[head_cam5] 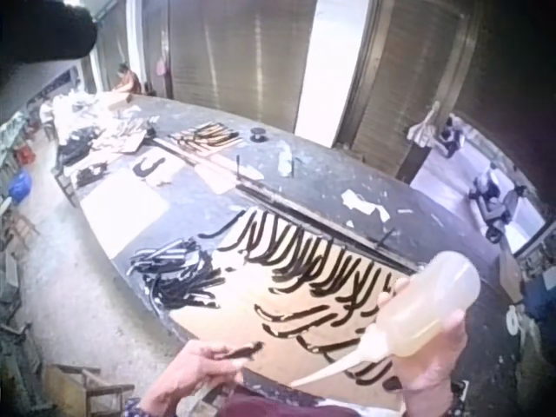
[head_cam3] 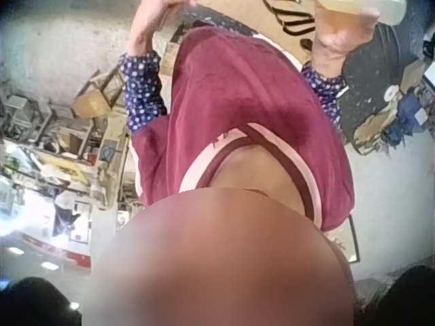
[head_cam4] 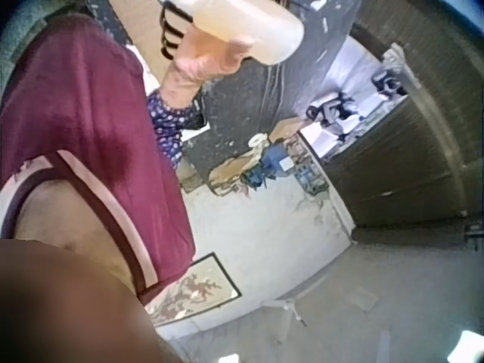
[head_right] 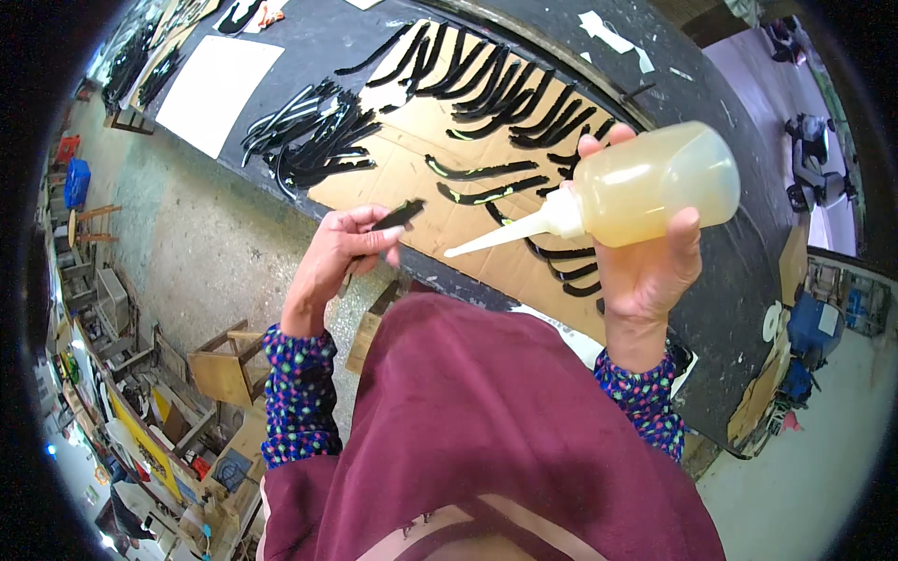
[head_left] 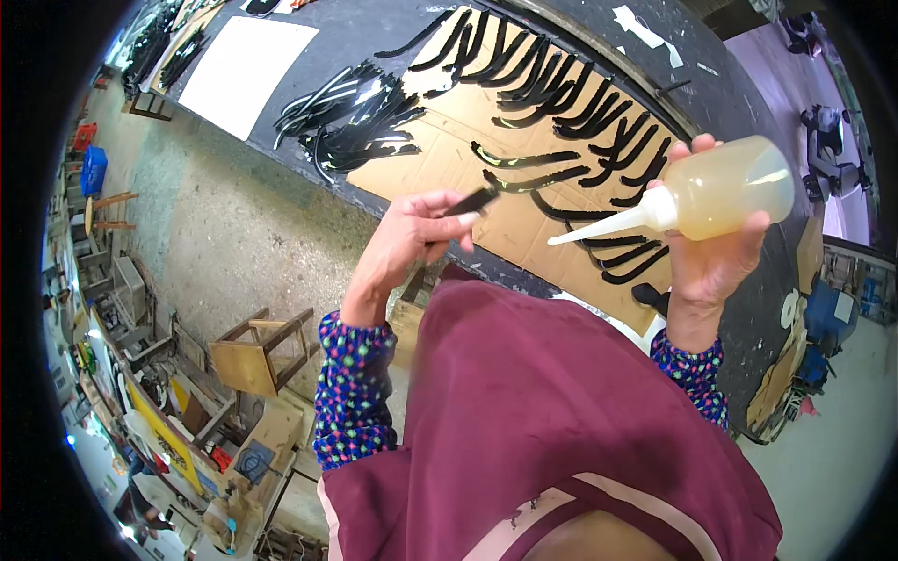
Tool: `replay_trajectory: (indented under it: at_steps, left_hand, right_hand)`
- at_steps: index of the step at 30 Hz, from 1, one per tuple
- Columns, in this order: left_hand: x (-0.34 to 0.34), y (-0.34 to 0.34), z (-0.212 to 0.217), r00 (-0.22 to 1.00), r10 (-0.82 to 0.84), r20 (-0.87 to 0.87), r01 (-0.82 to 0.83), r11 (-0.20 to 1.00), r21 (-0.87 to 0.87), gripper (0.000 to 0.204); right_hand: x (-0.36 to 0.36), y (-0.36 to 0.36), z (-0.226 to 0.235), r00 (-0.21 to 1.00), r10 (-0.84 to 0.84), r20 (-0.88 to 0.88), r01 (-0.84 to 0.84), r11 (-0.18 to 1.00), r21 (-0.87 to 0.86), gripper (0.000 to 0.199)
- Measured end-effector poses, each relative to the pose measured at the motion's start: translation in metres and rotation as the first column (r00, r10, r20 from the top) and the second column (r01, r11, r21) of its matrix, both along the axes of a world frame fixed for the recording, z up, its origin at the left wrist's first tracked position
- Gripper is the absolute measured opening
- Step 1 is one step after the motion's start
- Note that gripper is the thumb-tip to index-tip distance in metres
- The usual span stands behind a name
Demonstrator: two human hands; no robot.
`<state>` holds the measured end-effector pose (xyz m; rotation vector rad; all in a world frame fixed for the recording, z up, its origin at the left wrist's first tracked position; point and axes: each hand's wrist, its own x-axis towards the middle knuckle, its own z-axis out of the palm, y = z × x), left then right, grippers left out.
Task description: Applying glue to black shoe straps using a squeeze bottle at a workbench.
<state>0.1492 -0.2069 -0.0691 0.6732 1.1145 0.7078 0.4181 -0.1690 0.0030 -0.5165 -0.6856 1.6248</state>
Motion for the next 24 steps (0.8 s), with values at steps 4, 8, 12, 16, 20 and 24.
replay_trajectory:
  at_steps: [4, 8, 12, 16, 20, 24]
  left_hand:
    - [0.001, -0.004, 0.04, 0.996, -0.083, 0.013, 0.084, 0.996, -0.009, 0.012]
    - [0.001, -0.006, 0.053, 0.988, -0.108, 0.107, 0.112, 0.993, -0.03, 0.016]
    - [0.001, -0.005, 0.053, 0.984, -0.133, 0.119, 0.137, 0.99, -0.02, 0.017]
    - [0.001, -0.002, 0.056, 0.98, -0.13, 0.152, 0.133, 0.991, -0.004, 0.016]
    - [0.001, 0.0, 0.053, 0.973, -0.13, 0.192, 0.134, 0.991, -0.008, 0.018]
    - [0.003, 0.002, 0.051, 0.977, -0.126, 0.171, 0.127, 0.992, 0.005, 0.018]
  right_hand:
    - [-0.013, 0.004, 0.018, 0.997, -0.006, 0.08, 0.003, 0.999, 0.038, 0.074]
    - [-0.017, 0.009, 0.024, 0.986, 0.037, 0.162, -0.055, 0.993, 0.104, 0.077]
    - [-0.018, 0.012, 0.023, 0.971, 0.005, 0.239, -0.051, 0.981, 0.186, 0.075]
    - [-0.019, 0.012, 0.026, 0.97, 0.037, 0.239, -0.072, 0.988, 0.137, 0.077]
    - [-0.018, 0.013, 0.025, 0.97, 0.029, 0.24, -0.063, 0.989, 0.136, 0.077]
    - [-0.017, 0.014, 0.023, 0.975, 0.035, 0.22, -0.067, 0.988, 0.14, 0.077]
